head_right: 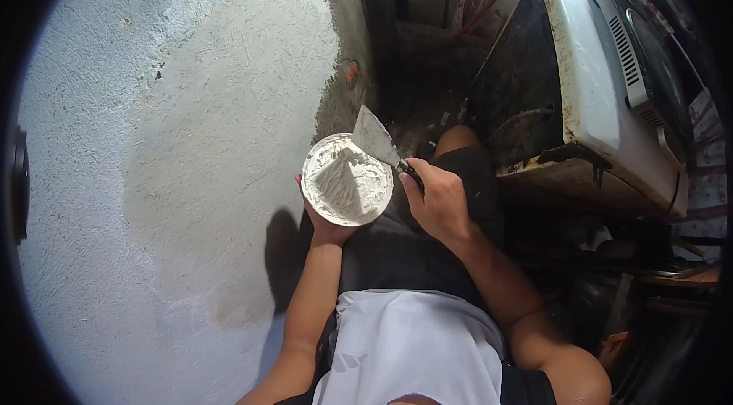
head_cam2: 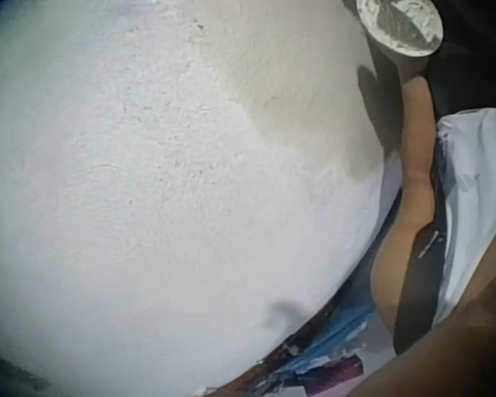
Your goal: Applying plaster to a wall using a putty knife.
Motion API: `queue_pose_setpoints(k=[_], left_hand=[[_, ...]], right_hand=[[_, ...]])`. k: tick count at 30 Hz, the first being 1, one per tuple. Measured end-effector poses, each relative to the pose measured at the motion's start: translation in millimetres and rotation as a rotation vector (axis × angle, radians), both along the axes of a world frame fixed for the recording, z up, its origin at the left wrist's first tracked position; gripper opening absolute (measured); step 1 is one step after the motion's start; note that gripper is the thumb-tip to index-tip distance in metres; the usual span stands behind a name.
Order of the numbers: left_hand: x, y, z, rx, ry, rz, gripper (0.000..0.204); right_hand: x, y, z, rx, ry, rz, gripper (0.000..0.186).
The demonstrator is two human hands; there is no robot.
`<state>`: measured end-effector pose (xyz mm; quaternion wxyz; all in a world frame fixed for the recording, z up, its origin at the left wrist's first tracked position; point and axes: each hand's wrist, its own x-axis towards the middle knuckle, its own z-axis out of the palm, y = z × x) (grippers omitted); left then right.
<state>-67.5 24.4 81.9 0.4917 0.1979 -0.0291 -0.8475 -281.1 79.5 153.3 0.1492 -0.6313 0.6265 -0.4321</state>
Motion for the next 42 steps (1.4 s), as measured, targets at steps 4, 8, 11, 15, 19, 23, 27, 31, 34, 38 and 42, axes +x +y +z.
queue_pose_setpoints(k=[4,8,11,15,19,23,27,31,34,38,42], left_hand=[[0.7,0.4,-1.2,-0.031,-0.057,-0.004,0.091],[2.2,0.4,-0.7,-0.018,-0.058,0.012,0.091],[3.8,-0.8,-4.1,-0.047,-0.023,-0.005,0.090],[4.3,-0.9,-3.8,-0.002,-0.031,-0.003,0.090],[5.7,-1.6,-4.4,-0.025,0.035,-0.028,0.090],[4.9,-3.1,-7.0,-0.020,0.016,-0.031,0.089],[6.7,-4.2,-8.8,-0.021,0.056,-0.058,0.088],[4.3,-5.3,-9.5,0.002,0.003,-0.051,0.089],[4.2,-5.6,-10.8,0.009,-0.011,-0.048,0.091],[3.7,-7.7,-11.5,0.004,0.030,-0.083,0.091],[3.4,-7.9,-11.9,0.001,0.069,-0.088,0.092]], right_hand=[[2.7,2.9,3.6,0.008,0.007,0.032,0.022],[5.5,3.6,3.7,-0.015,0.038,0.037,0.022],[6.2,2.8,0.8,-0.016,0.055,0.040,0.023],[4.1,2.9,0.8,-0.004,0.060,0.046,0.023],[3.4,0.5,0.8,-0.044,0.060,0.077,0.024],[2.6,0.9,5.2,0.012,0.108,0.077,0.025],[1.3,0.4,5.3,0.015,0.109,0.094,0.025],[-3.8,0.7,8.0,0.054,0.067,0.136,0.026],[-8.5,-0.1,-0.1,0.056,-0.005,0.152,0.027],[-15.2,-1.7,-10.6,0.080,-0.097,0.156,0.028],[-16.8,-1.9,-11.2,0.157,-0.139,0.145,0.027]])
